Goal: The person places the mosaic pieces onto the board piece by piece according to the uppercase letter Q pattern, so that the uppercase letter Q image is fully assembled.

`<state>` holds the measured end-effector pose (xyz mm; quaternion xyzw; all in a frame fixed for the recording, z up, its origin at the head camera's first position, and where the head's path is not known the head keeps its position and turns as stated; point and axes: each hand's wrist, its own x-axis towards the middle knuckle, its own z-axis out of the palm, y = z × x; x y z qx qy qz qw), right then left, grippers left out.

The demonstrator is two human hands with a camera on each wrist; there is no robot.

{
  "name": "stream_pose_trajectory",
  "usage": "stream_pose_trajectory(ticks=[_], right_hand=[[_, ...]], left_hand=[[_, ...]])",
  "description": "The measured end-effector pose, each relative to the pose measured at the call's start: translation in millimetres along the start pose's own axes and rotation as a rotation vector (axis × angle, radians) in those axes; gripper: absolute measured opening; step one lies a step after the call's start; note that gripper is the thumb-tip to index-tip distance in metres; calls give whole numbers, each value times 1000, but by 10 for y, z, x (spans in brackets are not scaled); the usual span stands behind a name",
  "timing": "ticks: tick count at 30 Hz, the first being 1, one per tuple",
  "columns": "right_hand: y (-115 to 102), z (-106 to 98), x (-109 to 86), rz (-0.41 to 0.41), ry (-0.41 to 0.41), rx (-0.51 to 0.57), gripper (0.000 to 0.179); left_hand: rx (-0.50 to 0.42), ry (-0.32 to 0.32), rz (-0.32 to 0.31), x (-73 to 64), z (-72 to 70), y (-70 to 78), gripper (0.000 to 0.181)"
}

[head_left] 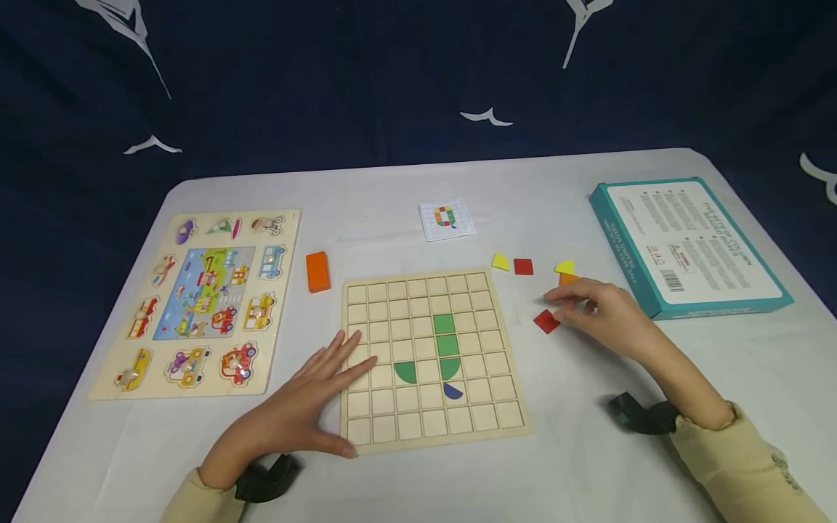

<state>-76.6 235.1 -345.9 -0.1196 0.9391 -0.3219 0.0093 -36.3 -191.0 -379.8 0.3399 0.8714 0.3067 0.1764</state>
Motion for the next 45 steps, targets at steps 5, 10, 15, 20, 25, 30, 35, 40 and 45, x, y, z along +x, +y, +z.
stream_pose_trajectory(ticks=[5, 10, 15, 20, 25, 30, 35, 40, 45], right_hand=[[72, 30, -50, 18, -37, -13, 24], [27, 109, -43, 10, -19, -32, 27], [-17, 169, -19, 20, -25, -49, 29], [-29, 201, -29, 10, -9, -77, 27], [-21, 239, -79, -27, 2, -92, 24], [-17, 273, -114, -19, 9, -67, 25], [-54, 284, -102, -44, 25, -37, 27], [-187, 294, -19, -111, 53, -10, 27], [-446, 348, 103, -186, 64, 56, 27]], left_hand=[[8, 1, 8, 10, -10, 3, 116], [8, 5, 9, 7, -17, 2, 116], [9, 12, 21, 0, -25, 0, 116], [-3, 15, 31, -9, -18, 0, 116], [-21, 6, 24, -41, 4, 8, 115], [-44, -1, 19, -55, 33, 16, 113], [-32, -1, 23, -67, 48, 12, 113], [-18, -5, 20, -53, 37, 2, 114], [-12, 7, 33, -18, 3, -8, 114]])
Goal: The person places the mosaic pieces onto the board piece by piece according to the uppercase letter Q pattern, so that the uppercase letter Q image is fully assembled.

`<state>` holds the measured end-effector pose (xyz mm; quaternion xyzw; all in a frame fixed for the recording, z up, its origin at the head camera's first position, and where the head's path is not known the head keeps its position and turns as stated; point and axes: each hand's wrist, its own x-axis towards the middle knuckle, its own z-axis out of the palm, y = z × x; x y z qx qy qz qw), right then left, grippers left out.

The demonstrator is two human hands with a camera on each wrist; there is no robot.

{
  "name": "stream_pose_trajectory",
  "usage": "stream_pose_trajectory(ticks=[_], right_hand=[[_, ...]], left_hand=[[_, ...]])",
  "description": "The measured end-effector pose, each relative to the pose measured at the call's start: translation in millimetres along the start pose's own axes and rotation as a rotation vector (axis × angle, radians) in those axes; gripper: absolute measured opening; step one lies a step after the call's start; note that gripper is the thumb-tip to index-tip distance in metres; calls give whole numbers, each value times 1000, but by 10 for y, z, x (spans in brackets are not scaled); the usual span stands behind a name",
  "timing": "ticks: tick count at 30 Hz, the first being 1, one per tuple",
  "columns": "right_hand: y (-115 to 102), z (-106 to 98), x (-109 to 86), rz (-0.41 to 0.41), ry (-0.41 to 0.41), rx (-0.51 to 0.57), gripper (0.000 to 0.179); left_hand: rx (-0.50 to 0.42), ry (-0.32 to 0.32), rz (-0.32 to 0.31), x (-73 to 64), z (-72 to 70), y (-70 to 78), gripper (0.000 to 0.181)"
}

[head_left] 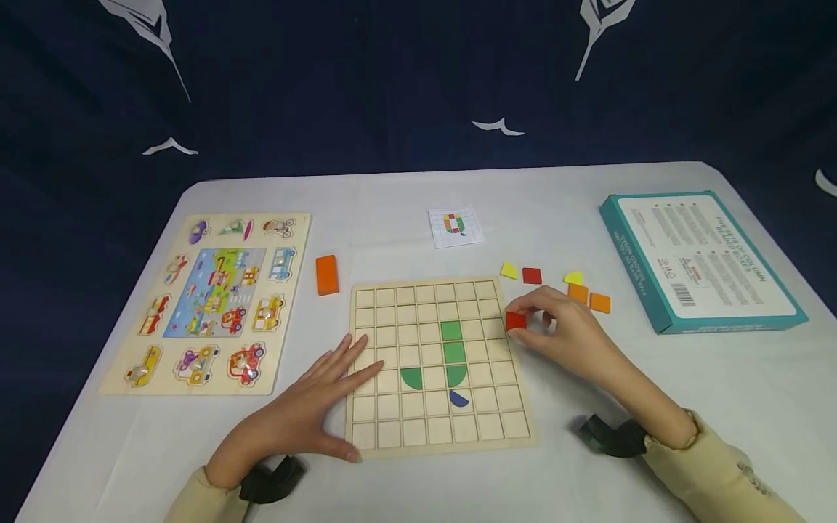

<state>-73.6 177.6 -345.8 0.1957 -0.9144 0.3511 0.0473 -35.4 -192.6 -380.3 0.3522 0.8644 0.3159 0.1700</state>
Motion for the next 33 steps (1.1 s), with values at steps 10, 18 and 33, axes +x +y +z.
stream_pose_trajectory(ticks=[10, 18, 33], right_hand=[[-390, 398, 130, -34, -118, 205, 25], [-510, 628, 110, -88, -202, 199, 23], [-588, 760, 77, -94, -287, 69, 25]], left_hand=[[-22, -11, -19, -13, 12, -3, 113], [-2, -7, 0, 5, -2, 4, 112], [-9, 5, 18, -5, -8, 5, 110]])
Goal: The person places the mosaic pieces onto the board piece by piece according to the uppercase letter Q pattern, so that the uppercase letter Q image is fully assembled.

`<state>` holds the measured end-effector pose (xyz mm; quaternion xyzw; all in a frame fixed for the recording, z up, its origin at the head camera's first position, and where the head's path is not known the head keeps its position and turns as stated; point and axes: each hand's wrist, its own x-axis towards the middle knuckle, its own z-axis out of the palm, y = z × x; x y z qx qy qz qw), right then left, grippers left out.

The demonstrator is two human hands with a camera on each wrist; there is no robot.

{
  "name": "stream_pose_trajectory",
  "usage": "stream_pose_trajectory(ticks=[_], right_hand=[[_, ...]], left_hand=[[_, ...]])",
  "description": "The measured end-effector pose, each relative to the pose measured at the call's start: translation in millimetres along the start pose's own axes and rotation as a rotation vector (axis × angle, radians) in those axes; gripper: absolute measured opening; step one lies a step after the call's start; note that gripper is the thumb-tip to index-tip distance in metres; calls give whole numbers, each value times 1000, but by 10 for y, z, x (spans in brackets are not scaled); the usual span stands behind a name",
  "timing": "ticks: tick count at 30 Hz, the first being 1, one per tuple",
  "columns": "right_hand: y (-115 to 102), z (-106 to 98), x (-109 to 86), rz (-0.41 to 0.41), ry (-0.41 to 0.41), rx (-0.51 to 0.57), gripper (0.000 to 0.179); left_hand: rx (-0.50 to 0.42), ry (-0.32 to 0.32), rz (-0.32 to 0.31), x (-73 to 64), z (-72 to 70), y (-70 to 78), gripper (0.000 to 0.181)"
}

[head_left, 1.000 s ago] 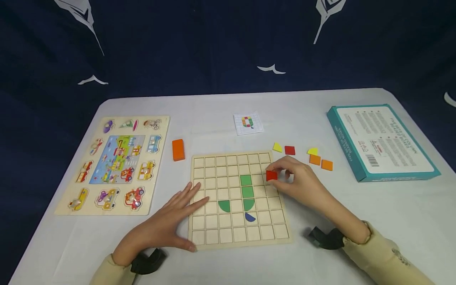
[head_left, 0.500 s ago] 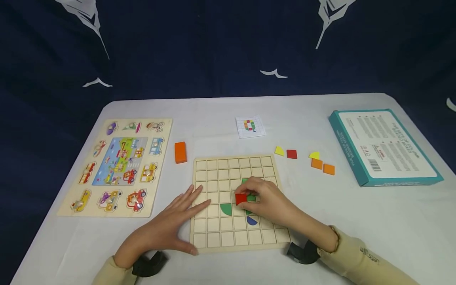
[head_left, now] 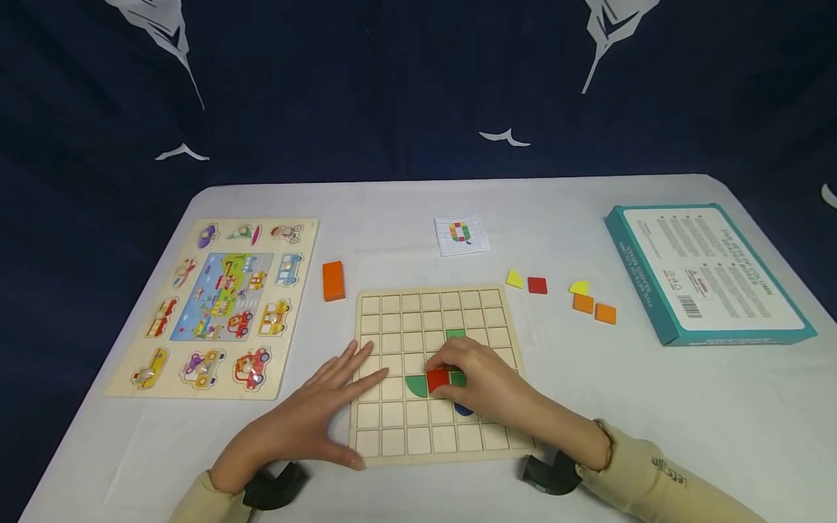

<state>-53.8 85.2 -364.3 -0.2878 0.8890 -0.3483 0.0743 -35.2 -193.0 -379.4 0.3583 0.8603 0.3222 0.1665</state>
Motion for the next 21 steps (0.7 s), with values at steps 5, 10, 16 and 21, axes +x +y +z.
stream_pose_trajectory(ticks=[5, 10, 16, 21], right_hand=[[5, 11, -5, -53, -1, -35, 23], [14, 20, -8, -85, 5, -45, 22], [11, 22, -9, -69, 5, -57, 24], [-8, 2, -11, -49, -1, -66, 24]], left_hand=[[12, 1, 2, 0, 1, 2, 111], [17, -4, 3, 0, -1, 9, 111], [13, -13, -8, 1, -5, 14, 111], [16, -17, -11, 9, -9, 7, 111]])
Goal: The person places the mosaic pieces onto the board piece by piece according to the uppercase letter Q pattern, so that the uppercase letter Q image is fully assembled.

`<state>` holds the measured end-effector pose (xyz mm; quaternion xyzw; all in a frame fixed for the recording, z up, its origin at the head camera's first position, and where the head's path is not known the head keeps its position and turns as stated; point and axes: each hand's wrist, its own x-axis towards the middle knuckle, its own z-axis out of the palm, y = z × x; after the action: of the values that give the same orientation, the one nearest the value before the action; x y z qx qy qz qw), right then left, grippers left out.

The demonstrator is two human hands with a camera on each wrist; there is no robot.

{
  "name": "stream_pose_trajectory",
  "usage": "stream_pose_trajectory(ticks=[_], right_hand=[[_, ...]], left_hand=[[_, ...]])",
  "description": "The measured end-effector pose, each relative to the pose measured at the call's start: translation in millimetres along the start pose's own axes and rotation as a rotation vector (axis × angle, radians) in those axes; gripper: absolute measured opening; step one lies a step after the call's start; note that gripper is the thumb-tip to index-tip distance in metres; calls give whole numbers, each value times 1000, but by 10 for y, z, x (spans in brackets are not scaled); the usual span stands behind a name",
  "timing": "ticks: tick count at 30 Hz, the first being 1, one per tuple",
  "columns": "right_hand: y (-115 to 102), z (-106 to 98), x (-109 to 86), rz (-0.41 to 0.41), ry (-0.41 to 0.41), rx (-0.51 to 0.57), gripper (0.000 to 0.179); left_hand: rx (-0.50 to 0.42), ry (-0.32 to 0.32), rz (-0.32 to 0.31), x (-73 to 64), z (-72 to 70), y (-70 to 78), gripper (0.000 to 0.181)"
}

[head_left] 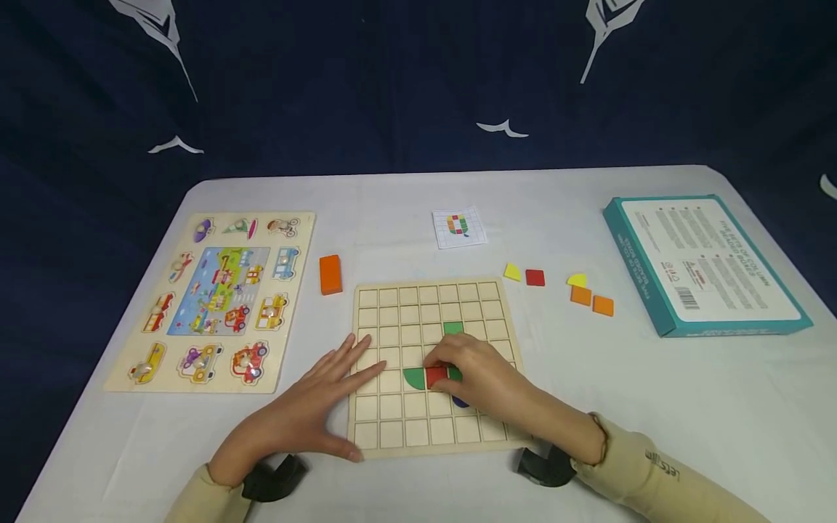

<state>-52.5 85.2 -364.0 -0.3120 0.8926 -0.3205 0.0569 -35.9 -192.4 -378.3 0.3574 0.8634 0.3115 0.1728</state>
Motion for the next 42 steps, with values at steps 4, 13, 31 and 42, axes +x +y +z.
stream_pose_trajectory(ticks=[4, 13, 31, 42], right_hand=[[29, -98, -11, 11, 38, 23, 21], [563, -643, -33, 121, 287, 115, 19], [1164, -964, 31, 475, 149, -73, 31], [1169, -921, 21, 406, 204, -125, 23]], left_hand=[[7, -9, -16, 18, -5, -2, 113], [0, -3, -24, 9, 21, -15, 113], [-4, -3, -14, -7, 40, -25, 113], [12, 1, -13, -2, 30, -27, 113]])
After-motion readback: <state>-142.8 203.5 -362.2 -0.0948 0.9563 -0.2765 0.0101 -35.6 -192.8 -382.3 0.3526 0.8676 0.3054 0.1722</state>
